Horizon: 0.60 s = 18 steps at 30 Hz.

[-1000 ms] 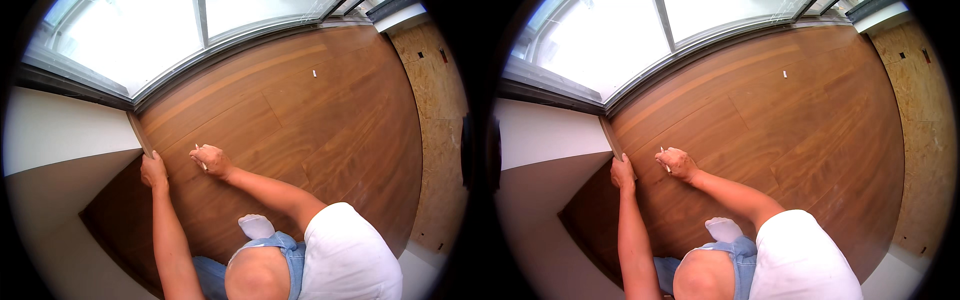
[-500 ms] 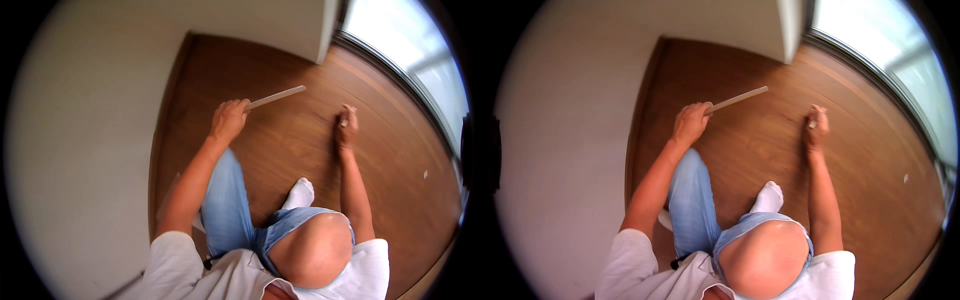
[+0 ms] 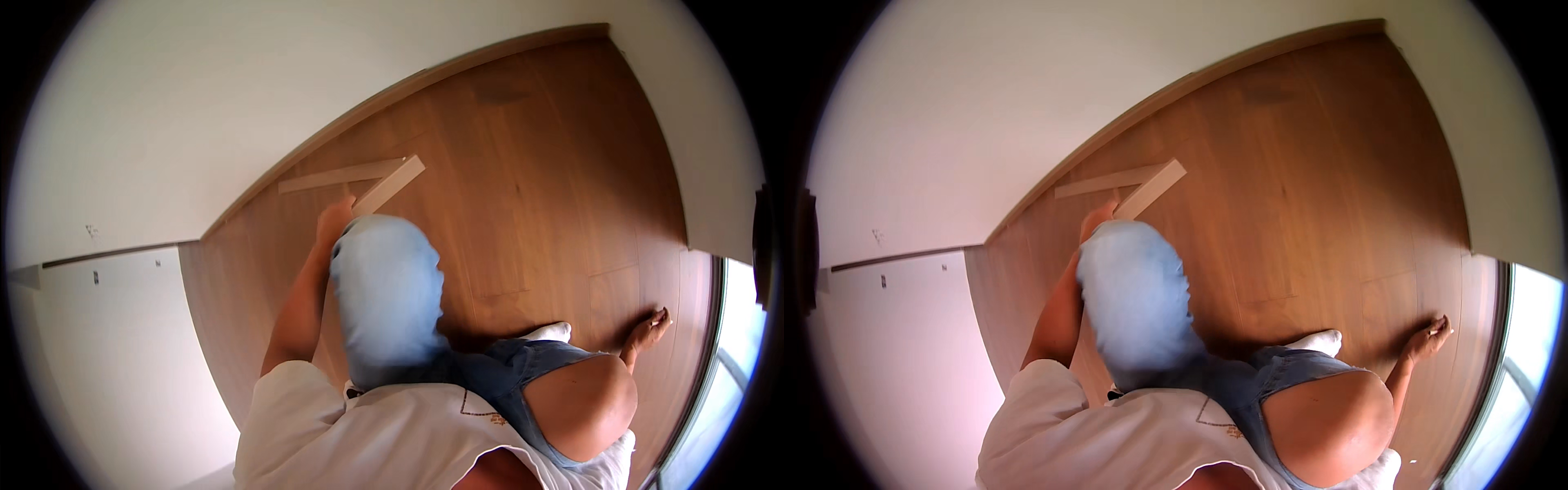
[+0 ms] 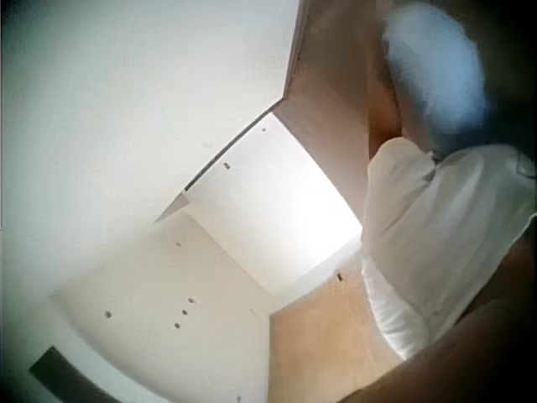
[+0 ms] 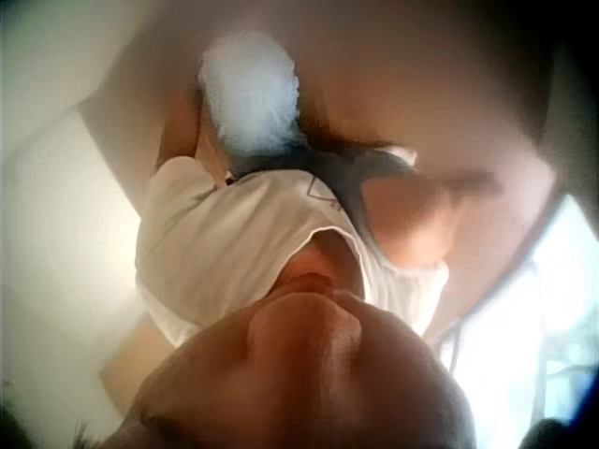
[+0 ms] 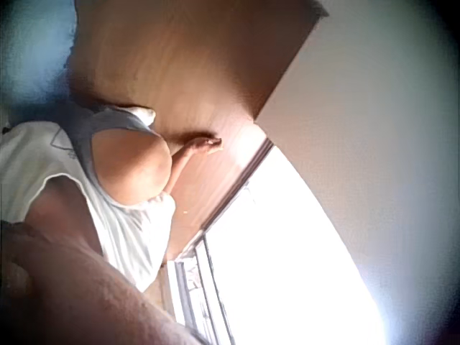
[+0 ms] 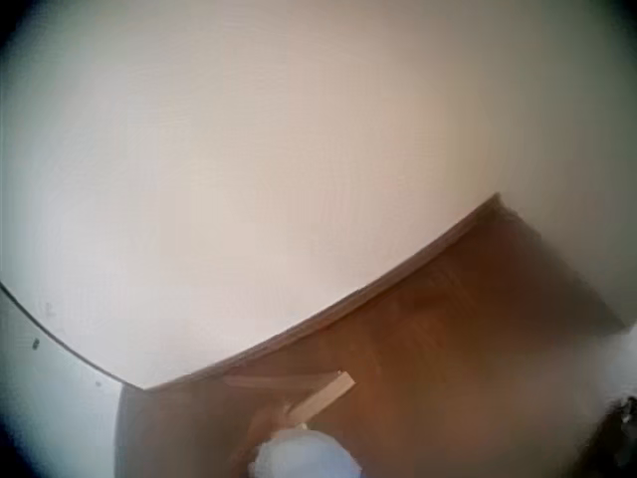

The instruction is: The person cuts wood strips using a miter saw, carries the cut pieces into a room with wood flooring, and positions them against the wall base, marking measurements with a pencil.

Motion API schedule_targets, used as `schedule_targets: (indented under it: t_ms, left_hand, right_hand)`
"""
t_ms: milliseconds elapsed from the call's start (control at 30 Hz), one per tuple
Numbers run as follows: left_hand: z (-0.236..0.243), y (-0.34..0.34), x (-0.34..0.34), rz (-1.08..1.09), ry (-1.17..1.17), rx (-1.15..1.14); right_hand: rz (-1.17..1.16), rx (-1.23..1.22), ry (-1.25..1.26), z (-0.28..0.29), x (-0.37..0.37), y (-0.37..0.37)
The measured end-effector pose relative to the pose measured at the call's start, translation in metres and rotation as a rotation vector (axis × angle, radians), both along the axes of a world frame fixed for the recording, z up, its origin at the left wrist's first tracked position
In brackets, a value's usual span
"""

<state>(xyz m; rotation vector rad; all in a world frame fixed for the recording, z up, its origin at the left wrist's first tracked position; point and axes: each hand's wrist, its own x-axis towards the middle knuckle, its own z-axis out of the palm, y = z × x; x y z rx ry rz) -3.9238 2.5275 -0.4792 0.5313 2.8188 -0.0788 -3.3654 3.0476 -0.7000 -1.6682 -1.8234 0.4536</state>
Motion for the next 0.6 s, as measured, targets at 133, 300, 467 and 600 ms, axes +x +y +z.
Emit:
schedule_targets:
  t_ms: [133, 300, 467, 600]
  left_hand:
    - [0.002, -0.047, -0.006, 0.013, -0.034, -0.024]
    - [-0.021, -0.115, -0.045, -0.119, 0.07, -0.07]
    - [-0.042, -0.14, -0.112, -0.204, 0.008, -0.075]
    - [-0.062, -0.144, -0.156, -0.29, -0.016, 0.004]
  right_hand:
    - [0.017, -0.066, -0.105, 0.022, 0.003, 0.007]
    - [0.071, -0.309, -0.158, 0.058, -0.029, -0.009]
    - [0.402, -0.306, -0.164, 0.072, -0.076, -0.014]
    - [0.611, -0.292, -0.004, 0.067, -0.127, -0.002]
